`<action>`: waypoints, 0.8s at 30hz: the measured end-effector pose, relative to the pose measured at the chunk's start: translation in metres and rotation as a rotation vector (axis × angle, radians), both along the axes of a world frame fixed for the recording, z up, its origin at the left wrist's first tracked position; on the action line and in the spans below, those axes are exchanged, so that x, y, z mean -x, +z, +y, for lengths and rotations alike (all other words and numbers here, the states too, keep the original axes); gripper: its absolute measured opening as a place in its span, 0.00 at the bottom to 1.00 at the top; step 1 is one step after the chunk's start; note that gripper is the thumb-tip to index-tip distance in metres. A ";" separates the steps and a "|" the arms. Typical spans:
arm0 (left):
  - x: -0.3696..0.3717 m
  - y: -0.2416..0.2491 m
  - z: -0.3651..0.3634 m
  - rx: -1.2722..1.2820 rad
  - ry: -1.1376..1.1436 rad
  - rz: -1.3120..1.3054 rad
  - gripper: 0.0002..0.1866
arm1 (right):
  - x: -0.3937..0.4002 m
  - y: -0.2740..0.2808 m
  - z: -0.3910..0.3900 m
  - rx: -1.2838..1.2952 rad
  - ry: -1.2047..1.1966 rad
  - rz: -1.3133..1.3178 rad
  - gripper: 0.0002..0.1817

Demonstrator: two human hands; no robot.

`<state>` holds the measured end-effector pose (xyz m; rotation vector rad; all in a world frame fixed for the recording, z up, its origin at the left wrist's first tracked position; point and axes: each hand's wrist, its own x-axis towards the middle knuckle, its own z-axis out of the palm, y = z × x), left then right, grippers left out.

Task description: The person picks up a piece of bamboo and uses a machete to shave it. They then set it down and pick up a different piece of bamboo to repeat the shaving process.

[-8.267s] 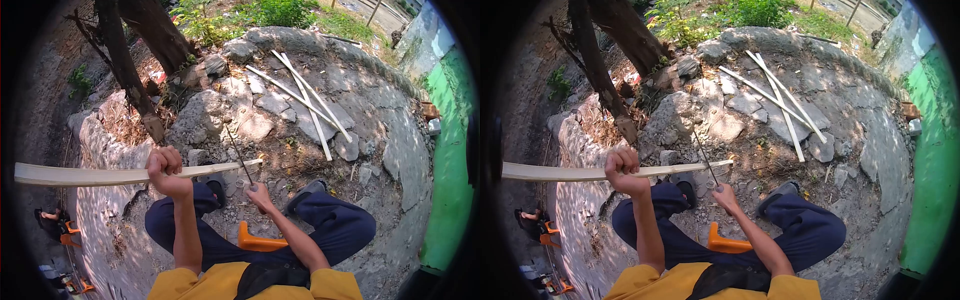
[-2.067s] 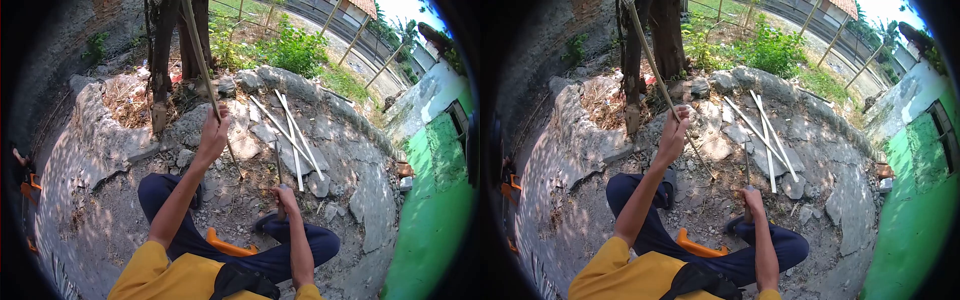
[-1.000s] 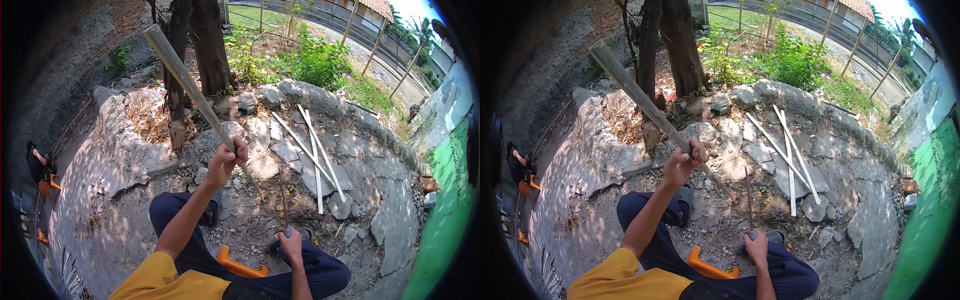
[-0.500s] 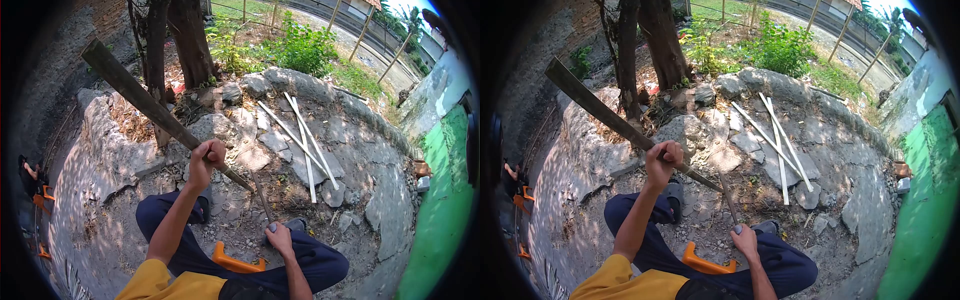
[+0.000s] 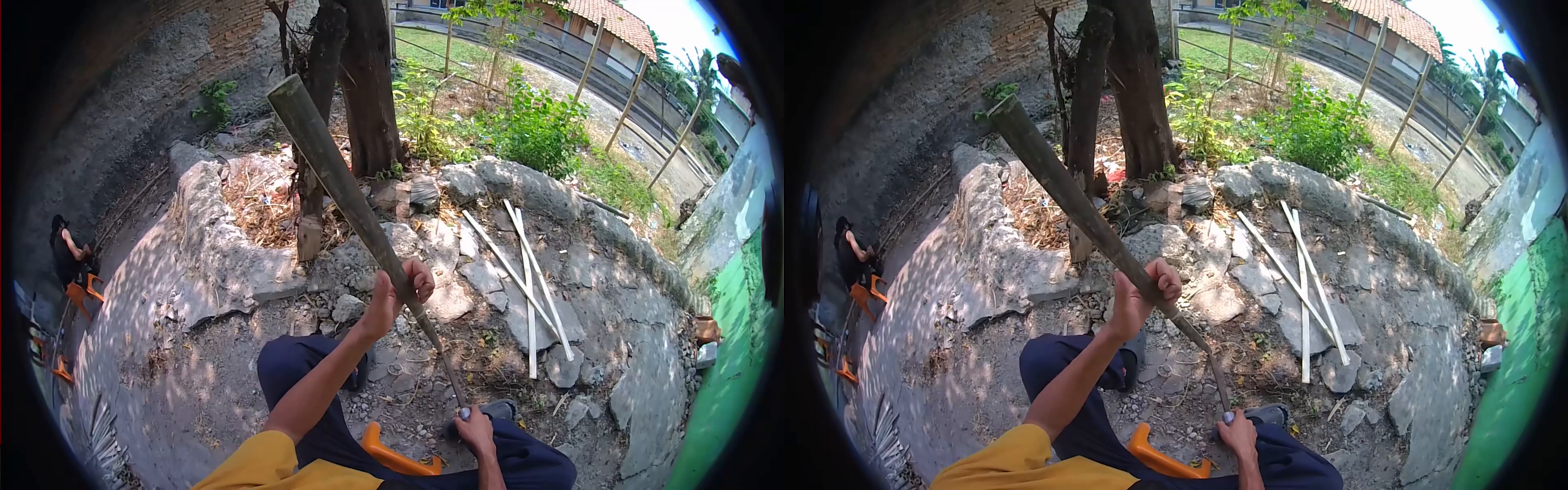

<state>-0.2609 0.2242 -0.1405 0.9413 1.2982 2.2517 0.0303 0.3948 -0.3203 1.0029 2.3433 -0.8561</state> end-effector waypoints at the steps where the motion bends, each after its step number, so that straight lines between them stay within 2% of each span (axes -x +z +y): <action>1: 0.000 0.000 -0.003 -0.012 -0.018 0.000 0.43 | 0.000 -0.002 0.000 0.024 0.010 -0.029 0.30; 8: -0.002 0.006 -0.007 0.089 0.017 0.025 0.41 | -0.008 -0.027 0.002 -0.030 0.179 -0.177 0.35; 10: -0.002 0.007 -0.009 0.043 -0.033 0.028 0.39 | -0.010 -0.032 0.002 -0.016 0.212 -0.211 0.36; 12: -0.003 0.012 -0.012 0.135 -0.084 0.113 0.37 | -0.012 -0.039 0.006 0.037 0.250 -0.213 0.39; 13: -0.003 0.013 -0.011 0.046 -0.133 0.066 0.29 | -0.012 -0.042 0.005 0.064 0.248 -0.214 0.39; 14: -0.004 0.014 -0.010 0.039 -0.131 0.071 0.29 | -0.012 -0.048 0.005 0.091 0.244 -0.215 0.39; 17: -0.009 0.015 -0.005 0.011 -0.169 -0.015 0.13 | -0.005 -0.053 -0.001 0.118 0.256 -0.222 0.39; 18: -0.010 0.013 -0.003 0.004 -0.174 -0.010 0.13 | -0.002 -0.053 -0.004 0.124 0.267 -0.248 0.40; 21: -0.011 0.011 0.001 0.132 0.043 0.018 0.09 | -0.005 -0.066 -0.009 0.033 0.351 -0.318 0.38; 24: -0.016 0.016 0.003 0.121 0.137 0.007 0.11 | -0.014 -0.083 0.000 -0.098 0.396 -0.325 0.36</action>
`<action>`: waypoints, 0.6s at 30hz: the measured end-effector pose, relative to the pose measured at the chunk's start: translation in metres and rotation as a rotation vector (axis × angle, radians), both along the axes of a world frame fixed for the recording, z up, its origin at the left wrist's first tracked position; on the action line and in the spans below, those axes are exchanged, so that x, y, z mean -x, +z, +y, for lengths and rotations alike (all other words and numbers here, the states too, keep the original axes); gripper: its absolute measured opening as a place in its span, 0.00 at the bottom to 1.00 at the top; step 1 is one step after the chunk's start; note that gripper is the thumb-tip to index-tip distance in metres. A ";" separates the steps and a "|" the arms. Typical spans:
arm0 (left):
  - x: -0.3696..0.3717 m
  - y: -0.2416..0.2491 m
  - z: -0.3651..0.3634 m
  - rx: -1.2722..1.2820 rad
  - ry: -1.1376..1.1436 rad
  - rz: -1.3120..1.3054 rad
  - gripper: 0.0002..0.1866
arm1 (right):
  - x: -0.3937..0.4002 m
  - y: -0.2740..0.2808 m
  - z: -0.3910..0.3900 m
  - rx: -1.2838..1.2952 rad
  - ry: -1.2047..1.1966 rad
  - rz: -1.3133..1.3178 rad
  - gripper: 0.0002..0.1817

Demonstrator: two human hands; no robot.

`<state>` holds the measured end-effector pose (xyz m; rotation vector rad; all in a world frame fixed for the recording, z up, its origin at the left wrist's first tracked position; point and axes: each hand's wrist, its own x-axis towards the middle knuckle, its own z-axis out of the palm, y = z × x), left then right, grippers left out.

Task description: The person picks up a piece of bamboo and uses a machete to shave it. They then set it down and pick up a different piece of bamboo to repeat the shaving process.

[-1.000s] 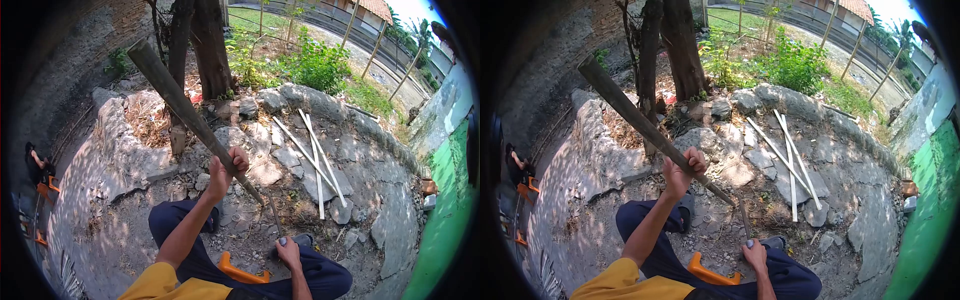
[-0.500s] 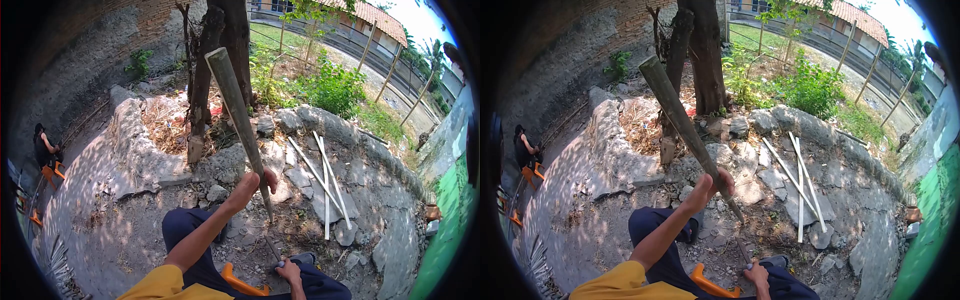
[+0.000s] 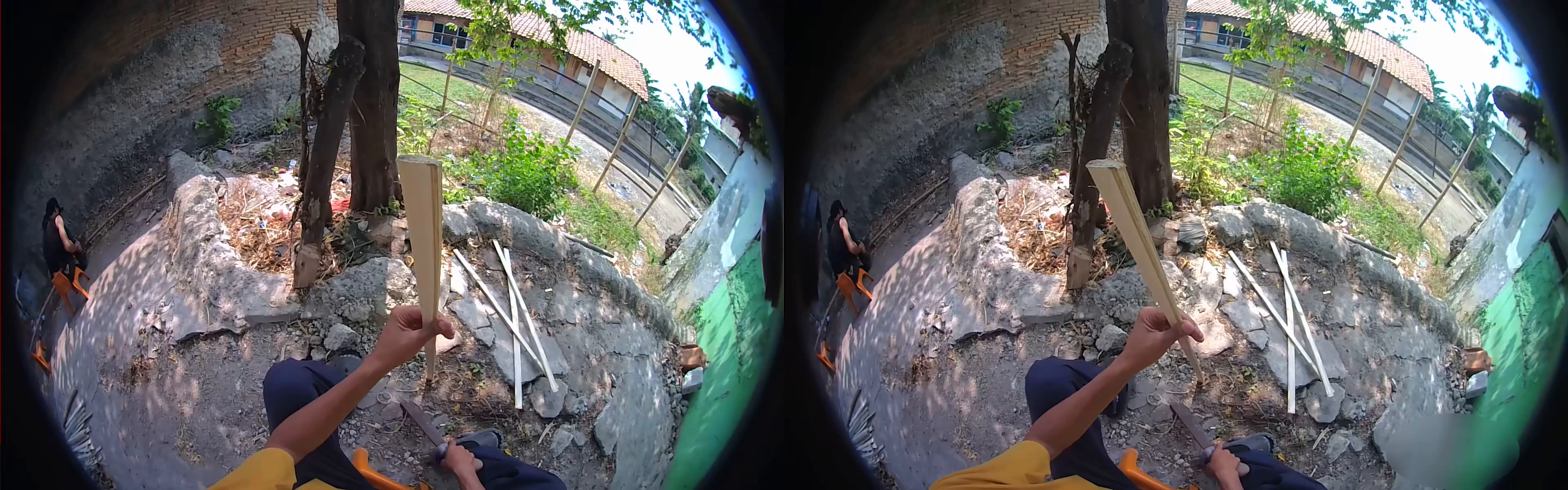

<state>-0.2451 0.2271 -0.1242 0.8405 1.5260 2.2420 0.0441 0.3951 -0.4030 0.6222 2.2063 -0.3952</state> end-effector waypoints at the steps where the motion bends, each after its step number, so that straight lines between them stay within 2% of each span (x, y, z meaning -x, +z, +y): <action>1: -0.001 0.003 -0.002 0.053 0.030 0.038 0.14 | 0.001 0.002 0.006 -0.016 0.017 -0.004 0.36; 5: 0.003 -0.004 -0.002 0.007 0.021 0.035 0.15 | 0.006 0.007 0.016 -0.029 -0.039 0.005 0.34; 7: 0.008 -0.010 -0.003 0.019 -0.002 0.088 0.22 | 0.007 0.006 0.012 -0.003 -0.089 0.009 0.34; 8: 0.006 -0.007 -0.005 0.028 -0.013 0.076 0.22 | 0.005 0.007 0.009 0.011 -0.101 0.014 0.35; 11: 0.005 0.003 -0.007 -0.042 -0.056 0.100 0.35 | 0.005 0.007 0.005 0.044 -0.101 -0.047 0.35; 18: 0.012 -0.017 -0.012 -0.053 -0.088 0.050 0.31 | 0.001 0.001 0.006 0.048 -0.074 0.000 0.39</action>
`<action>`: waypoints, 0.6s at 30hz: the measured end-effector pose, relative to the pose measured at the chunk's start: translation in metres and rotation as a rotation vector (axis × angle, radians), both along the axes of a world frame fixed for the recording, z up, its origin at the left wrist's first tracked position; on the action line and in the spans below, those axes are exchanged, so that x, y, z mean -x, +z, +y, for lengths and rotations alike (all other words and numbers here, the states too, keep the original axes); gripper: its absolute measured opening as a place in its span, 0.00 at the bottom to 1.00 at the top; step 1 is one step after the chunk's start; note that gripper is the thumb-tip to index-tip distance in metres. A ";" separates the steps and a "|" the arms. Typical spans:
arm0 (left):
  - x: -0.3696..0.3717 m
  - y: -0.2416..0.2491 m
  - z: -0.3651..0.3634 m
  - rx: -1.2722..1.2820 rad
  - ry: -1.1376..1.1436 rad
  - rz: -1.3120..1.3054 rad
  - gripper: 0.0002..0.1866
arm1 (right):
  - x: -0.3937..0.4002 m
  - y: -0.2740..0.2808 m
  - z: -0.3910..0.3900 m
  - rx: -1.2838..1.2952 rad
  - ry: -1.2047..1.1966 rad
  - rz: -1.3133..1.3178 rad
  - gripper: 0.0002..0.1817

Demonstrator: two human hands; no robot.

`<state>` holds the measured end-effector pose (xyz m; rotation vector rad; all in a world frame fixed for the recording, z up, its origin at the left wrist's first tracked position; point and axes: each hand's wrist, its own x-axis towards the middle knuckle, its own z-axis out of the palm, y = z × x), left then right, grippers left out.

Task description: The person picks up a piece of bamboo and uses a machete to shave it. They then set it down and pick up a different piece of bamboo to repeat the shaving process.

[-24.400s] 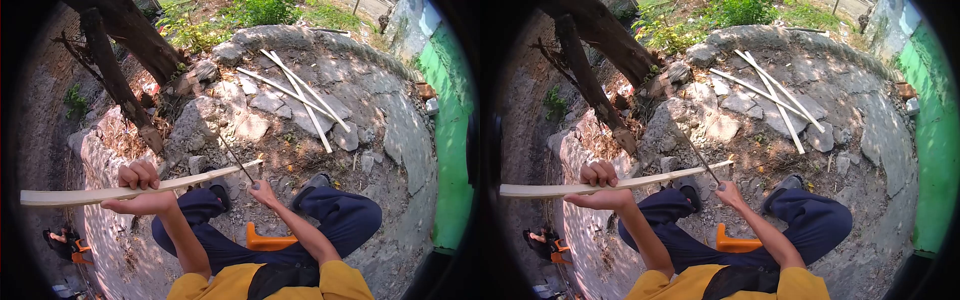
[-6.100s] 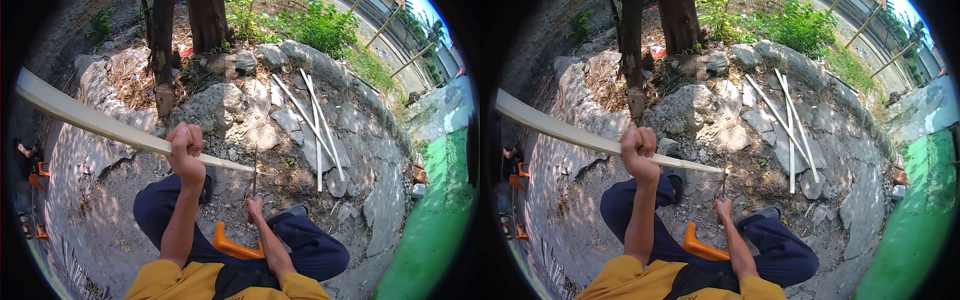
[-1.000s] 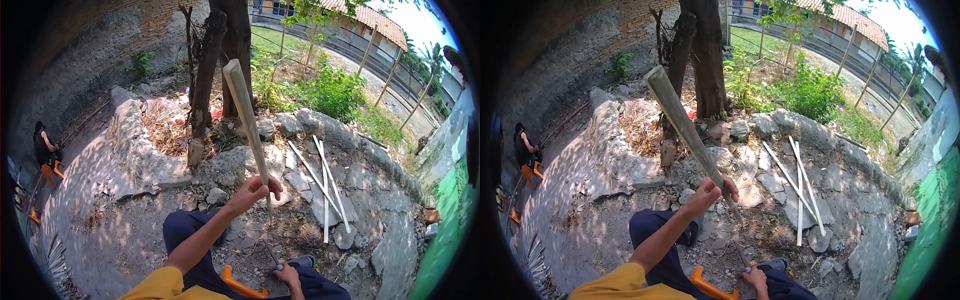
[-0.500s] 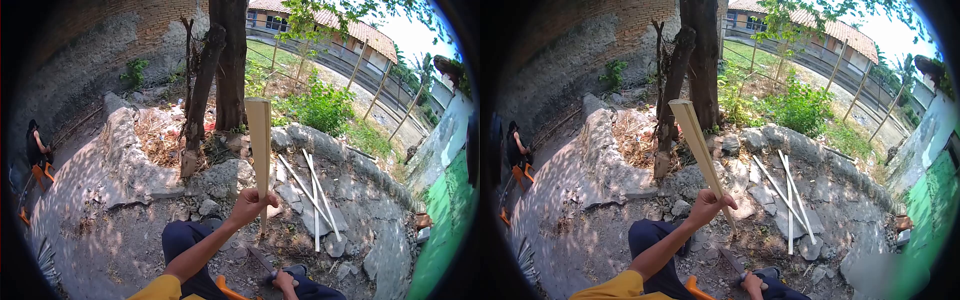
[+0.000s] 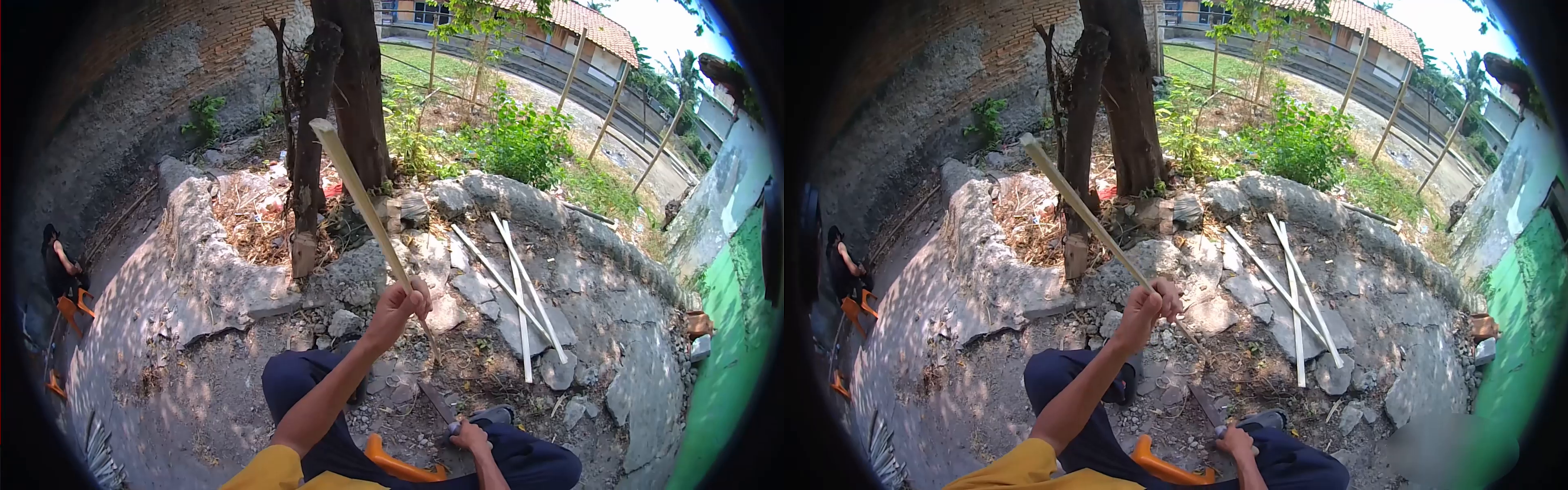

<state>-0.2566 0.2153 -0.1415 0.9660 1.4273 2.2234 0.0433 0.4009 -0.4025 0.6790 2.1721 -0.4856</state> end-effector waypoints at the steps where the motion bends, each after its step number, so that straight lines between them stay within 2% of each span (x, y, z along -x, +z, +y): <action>1: -0.003 0.004 0.000 -0.015 0.022 0.003 0.31 | -0.002 0.001 -0.001 0.004 -0.001 0.008 0.40; 5: 0.004 -0.008 -0.003 -0.181 -0.151 -0.130 0.31 | -0.004 0.007 -0.004 0.011 -0.010 0.021 0.39; 8: 0.002 0.004 -0.006 -0.169 -0.127 -0.122 0.30 | -0.001 0.011 -0.006 0.032 -0.026 0.037 0.36; 10: 0.002 0.007 -0.008 -0.138 -0.103 -0.133 0.30 | 0.000 0.011 -0.006 0.042 -0.011 -0.033 0.44; 14: 0.006 0.004 -0.010 -0.123 -0.073 -0.111 0.31 | 0.000 0.011 -0.006 0.041 -0.001 -0.028 0.43; 18: 0.011 0.000 -0.018 -0.058 -0.171 -0.037 0.35 | 0.002 0.014 -0.008 0.043 -0.008 -0.027 0.42</action>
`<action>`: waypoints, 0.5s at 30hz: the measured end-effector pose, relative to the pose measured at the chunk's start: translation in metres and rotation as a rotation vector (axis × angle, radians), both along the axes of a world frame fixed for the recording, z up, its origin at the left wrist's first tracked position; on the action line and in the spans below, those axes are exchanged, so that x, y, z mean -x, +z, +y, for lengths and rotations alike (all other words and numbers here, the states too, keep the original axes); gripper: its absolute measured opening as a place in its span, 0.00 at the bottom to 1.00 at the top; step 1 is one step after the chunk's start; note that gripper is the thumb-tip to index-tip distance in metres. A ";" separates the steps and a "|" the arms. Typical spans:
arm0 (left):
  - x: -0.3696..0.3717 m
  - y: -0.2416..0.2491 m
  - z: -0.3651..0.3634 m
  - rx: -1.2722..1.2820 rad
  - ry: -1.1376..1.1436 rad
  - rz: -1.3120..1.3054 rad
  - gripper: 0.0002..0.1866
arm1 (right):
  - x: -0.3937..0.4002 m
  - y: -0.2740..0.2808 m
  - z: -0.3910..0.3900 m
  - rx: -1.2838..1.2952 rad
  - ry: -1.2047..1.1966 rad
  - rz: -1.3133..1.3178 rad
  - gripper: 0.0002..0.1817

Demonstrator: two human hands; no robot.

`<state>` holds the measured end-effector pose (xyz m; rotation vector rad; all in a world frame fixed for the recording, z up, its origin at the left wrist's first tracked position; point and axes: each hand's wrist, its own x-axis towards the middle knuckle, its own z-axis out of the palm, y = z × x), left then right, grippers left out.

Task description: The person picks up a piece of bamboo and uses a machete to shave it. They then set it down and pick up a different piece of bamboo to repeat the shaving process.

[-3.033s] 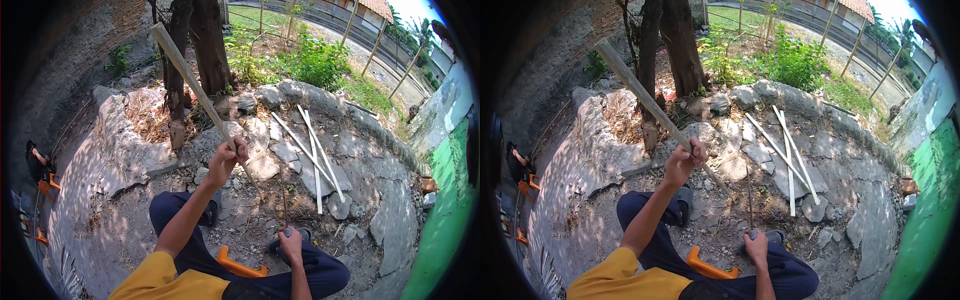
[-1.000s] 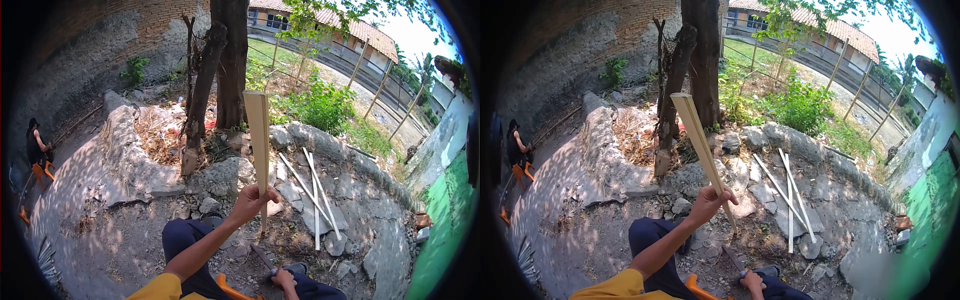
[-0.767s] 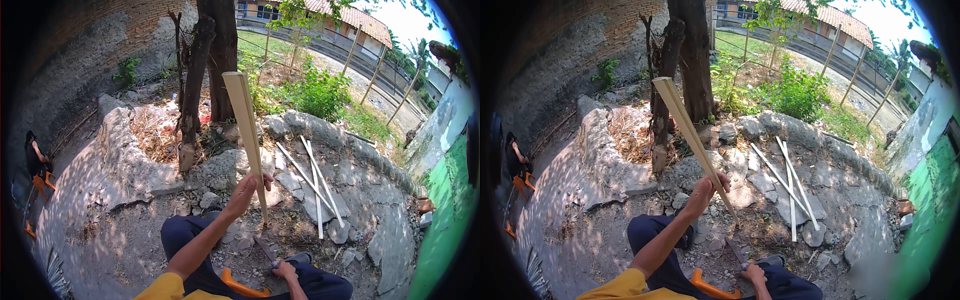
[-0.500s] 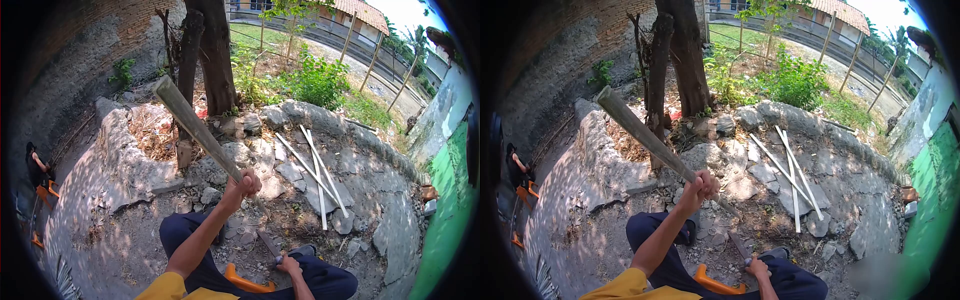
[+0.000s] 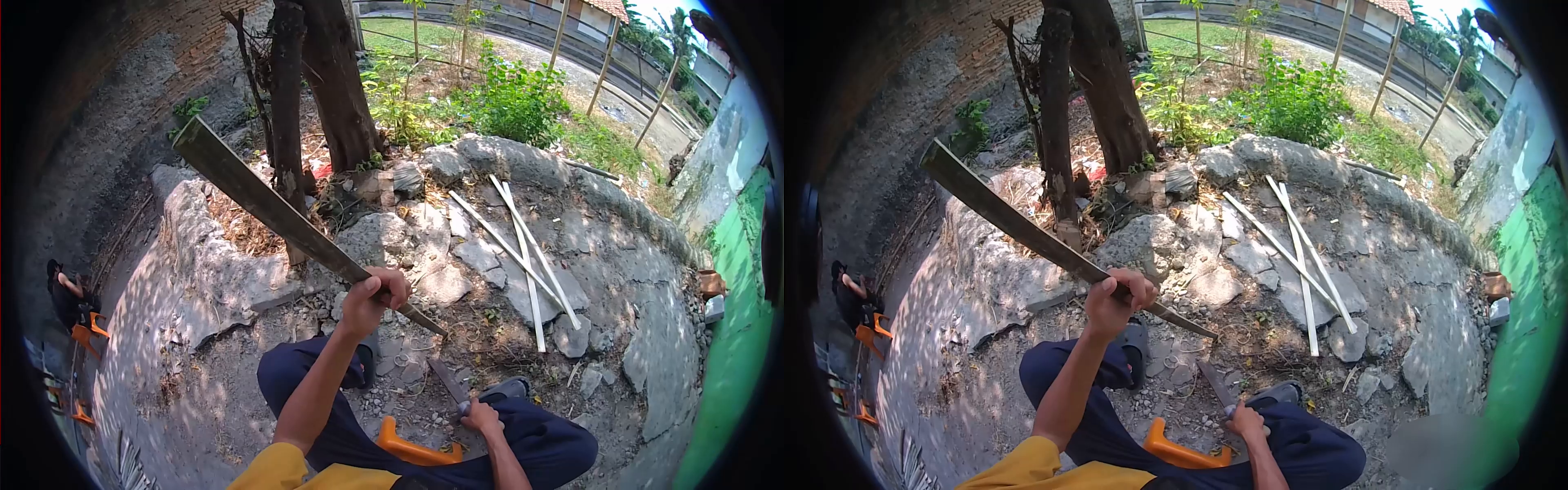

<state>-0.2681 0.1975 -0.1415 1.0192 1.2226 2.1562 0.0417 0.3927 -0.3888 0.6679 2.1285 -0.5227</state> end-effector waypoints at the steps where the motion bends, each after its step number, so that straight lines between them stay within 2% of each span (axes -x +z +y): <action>1: 0.000 0.000 0.000 0.019 -0.019 0.041 0.35 | -0.001 0.000 0.000 0.003 0.000 0.009 0.42; 6: -0.002 0.003 0.004 0.009 -0.027 0.070 0.36 | -0.002 0.001 -0.001 0.010 -0.002 0.023 0.42; 8: -0.004 0.006 0.004 0.017 -0.020 0.071 0.36 | -0.004 -0.003 -0.002 -0.004 -0.028 0.077 0.33; 15: -0.005 0.004 0.006 0.044 0.114 -0.042 0.35 | -0.004 -0.004 -0.001 0.000 -0.023 0.064 0.34</action>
